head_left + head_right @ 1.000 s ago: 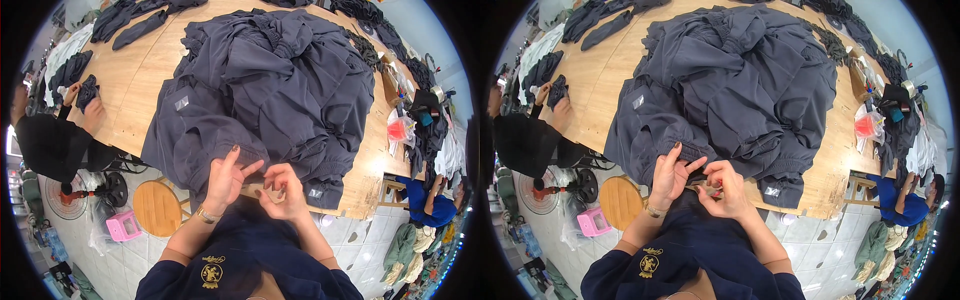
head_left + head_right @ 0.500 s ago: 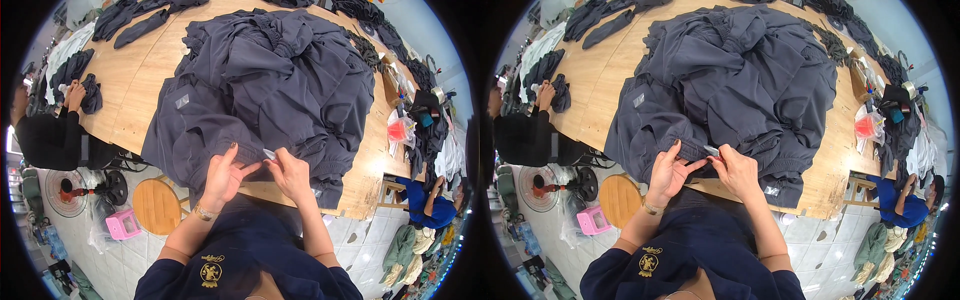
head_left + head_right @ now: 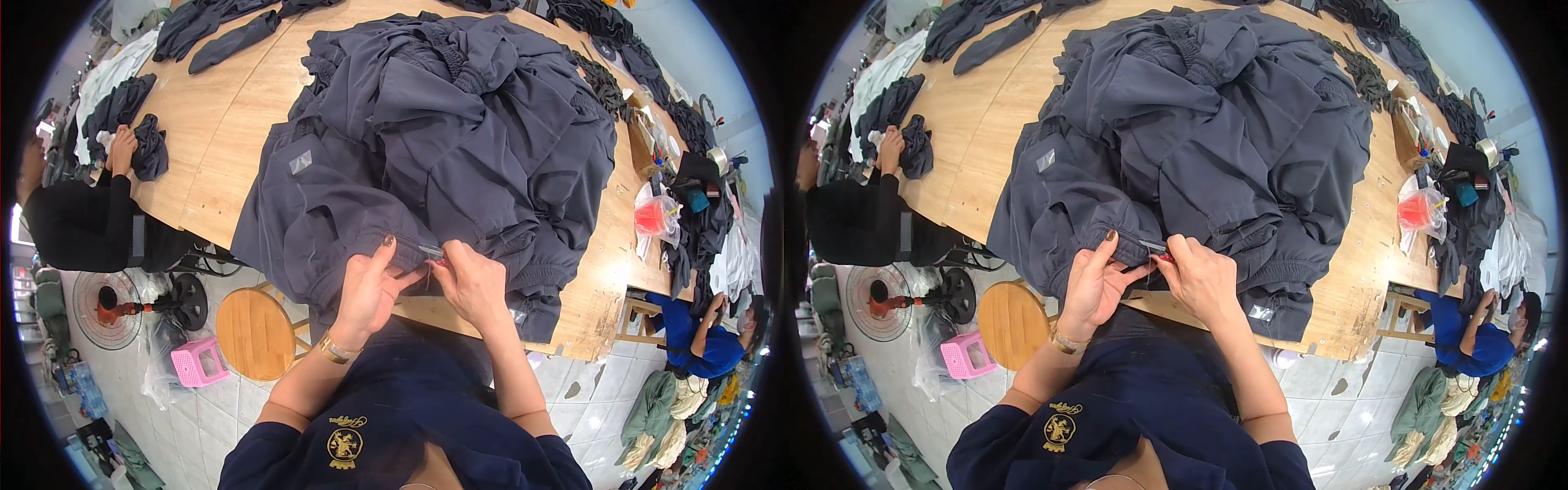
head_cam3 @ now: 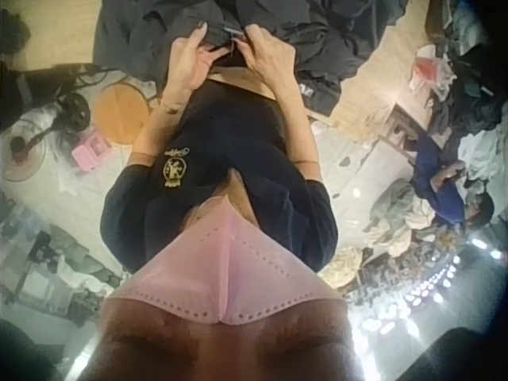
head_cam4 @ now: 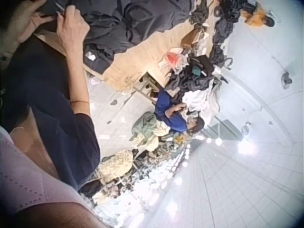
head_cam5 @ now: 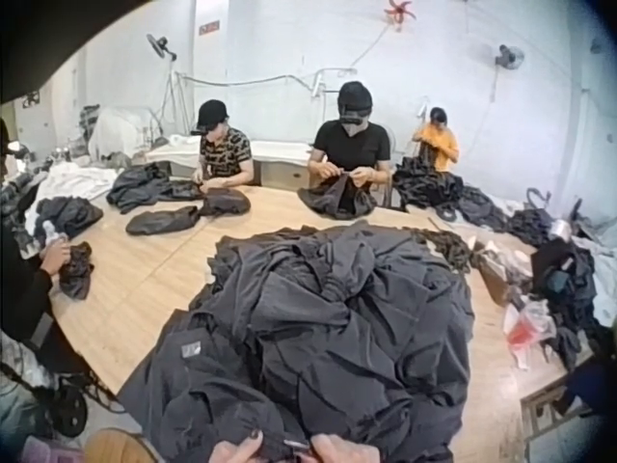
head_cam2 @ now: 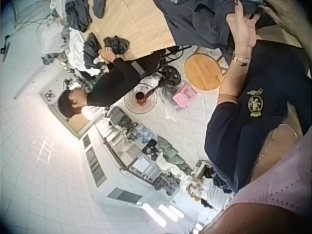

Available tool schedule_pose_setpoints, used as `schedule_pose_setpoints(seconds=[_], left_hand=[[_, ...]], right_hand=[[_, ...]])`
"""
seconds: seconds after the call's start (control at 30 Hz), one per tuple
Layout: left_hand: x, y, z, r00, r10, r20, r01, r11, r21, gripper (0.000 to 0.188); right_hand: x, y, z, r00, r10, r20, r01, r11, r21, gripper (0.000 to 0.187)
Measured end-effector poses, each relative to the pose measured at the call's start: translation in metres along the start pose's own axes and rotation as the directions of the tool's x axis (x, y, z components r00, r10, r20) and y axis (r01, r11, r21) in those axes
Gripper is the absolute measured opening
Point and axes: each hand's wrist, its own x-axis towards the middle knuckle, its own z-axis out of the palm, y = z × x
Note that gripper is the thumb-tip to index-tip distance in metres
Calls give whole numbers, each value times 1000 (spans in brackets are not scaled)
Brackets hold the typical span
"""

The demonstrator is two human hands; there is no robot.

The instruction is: Trimming loose threads from grey garments using small fabric snips.

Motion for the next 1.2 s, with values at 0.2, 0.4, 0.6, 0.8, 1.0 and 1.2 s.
schedule_pose_setpoints(seconds=[0.2, 0.4, 0.6, 0.8, 1.0, 1.2], left_hand=[[-1, -4, 2, 995, 66, -80, -61, 997, 55, 28], [-5, -21, -6, 987, 141, -75, -81, 847, 525, 29], [-19, -22, -38, 940, 272, 208, -273, 228, 935, 38], [-17, -17, -60, 886, 140, -442, -72, 983, 167, 48], [-20, 17, -34, 991, -53, -120, 49, 998, -34, 50], [-21, 9, -18, 1000, -24, 18, 26, 995, -94, 48]], right_hand=[[-2, 1, 2, 999, 31, 24, -32, 996, 82, 24], [4, -3, 17, 920, 377, 103, -330, 606, 724, 22], [-1, 4, 36, 927, 351, 134, -287, 433, 855, 25], [-8, 11, 34, 914, 399, 82, -262, 422, 868, 26], [-9, -1, 24, 944, 329, -9, -298, 868, 398, 24], [12, -27, 15, 999, 37, 13, -36, 725, 687, 20]])
